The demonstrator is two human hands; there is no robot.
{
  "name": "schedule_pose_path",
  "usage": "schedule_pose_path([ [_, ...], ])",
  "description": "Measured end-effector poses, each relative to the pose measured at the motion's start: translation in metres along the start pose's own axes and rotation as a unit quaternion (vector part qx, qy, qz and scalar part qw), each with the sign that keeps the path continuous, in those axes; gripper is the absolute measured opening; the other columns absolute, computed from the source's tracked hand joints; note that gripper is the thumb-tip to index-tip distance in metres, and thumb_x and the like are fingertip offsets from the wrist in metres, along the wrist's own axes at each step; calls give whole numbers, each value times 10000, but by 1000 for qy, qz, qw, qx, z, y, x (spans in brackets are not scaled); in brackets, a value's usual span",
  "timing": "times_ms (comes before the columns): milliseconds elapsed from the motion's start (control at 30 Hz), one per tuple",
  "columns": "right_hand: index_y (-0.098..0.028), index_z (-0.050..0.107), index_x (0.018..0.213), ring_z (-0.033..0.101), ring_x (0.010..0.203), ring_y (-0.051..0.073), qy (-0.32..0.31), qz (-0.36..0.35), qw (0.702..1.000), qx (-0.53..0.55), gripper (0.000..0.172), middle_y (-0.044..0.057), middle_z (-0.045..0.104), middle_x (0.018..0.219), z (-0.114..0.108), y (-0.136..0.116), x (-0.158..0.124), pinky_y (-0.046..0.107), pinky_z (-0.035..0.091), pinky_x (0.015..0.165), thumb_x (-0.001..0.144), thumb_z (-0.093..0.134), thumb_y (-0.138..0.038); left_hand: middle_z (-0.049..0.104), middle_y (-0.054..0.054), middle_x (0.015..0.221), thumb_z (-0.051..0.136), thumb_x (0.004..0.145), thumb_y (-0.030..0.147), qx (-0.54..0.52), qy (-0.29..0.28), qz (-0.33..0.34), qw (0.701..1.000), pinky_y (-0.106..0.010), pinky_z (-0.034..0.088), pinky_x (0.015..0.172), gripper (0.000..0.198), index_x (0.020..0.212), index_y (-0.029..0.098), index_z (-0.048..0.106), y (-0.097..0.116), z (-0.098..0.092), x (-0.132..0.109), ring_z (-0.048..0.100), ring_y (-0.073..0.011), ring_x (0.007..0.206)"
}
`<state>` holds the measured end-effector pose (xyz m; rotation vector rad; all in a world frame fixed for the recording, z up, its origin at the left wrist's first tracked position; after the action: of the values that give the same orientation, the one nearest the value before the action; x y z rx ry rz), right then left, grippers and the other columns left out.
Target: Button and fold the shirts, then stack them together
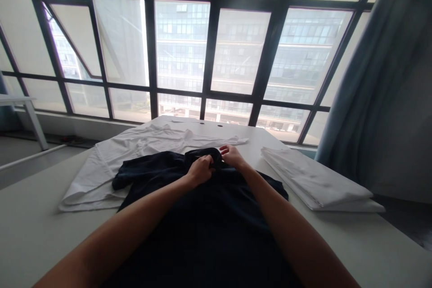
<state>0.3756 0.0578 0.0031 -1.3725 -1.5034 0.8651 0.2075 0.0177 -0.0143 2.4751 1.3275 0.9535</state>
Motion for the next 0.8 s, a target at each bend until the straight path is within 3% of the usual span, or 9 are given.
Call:
schedule_pose_path([
  [100, -200, 615, 756, 565, 649, 157, 39, -44, 993, -107, 107, 12, 612, 682, -5, -17, -8, 260, 435, 630, 716, 714, -208, 700, -145, 1028, 645, 885, 335, 13, 6, 8, 1000, -359, 489, 808, 202, 964, 155, 693, 5, -2, -2, 666, -314, 955],
  [200, -190, 655, 710, 613, 671, 191, 22, -85, 968, -235, 211, 47, 664, 686, -3, -33, -20, 274, 437, 623, 763, 733, -379, 700, -131, 1094, 593, 926, 316, 21, 16, 28, 999, -343, 486, 819, 201, 978, 168, 718, 10, -3, -3, 671, -295, 972],
  [400, -154, 738, 813, 667, 772, 224, 1, -117, 930, -348, 100, 101, 735, 794, 4, -38, -29, 264, 451, 675, 799, 663, -219, 702, -76, 936, 641, 901, 410, 65, 26, 48, 996, -302, 486, 776, 238, 882, 190, 730, 13, -13, -3, 675, -234, 857],
  [467, -159, 753, 938, 679, 868, 240, 13, -115, 915, -387, 190, 111, 751, 891, 3, -38, -29, 272, 464, 748, 807, 616, -177, 695, -65, 953, 593, 935, 413, 85, 62, 62, 993, -297, 492, 800, 245, 911, 204, 719, 8, -22, 0, 662, -222, 900],
  [600, -200, 716, 1136, 674, 996, 260, 34, -92, 893, -440, 334, 114, 741, 1064, -1, -37, -31, 302, 474, 823, 852, 542, -190, 663, -94, 1086, 653, 894, 345, 150, 112, 44, 981, -348, 497, 902, 233, 1070, 196, 683, -18, -41, 9, 603, -260, 1077],
  [800, -182, 692, 1156, 680, 978, 285, 42, -79, 865, -493, 324, 141, 729, 1059, -1, -33, -34, 327, 477, 791, 893, 503, -178, 698, -102, 1066, 670, 854, 386, 84, 10, -47, 995, -335, 507, 900, 282, 1016, 160, 719, -72, -52, 22, 666, -239, 942],
])
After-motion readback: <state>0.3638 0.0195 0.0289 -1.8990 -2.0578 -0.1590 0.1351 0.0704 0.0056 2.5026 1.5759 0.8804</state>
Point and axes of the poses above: each hand's wrist, its own x-axis towards the middle knuckle, its own z-axis out of the palm, y = z × x, the point moved 2 cm from there along x, towards the middle knuckle
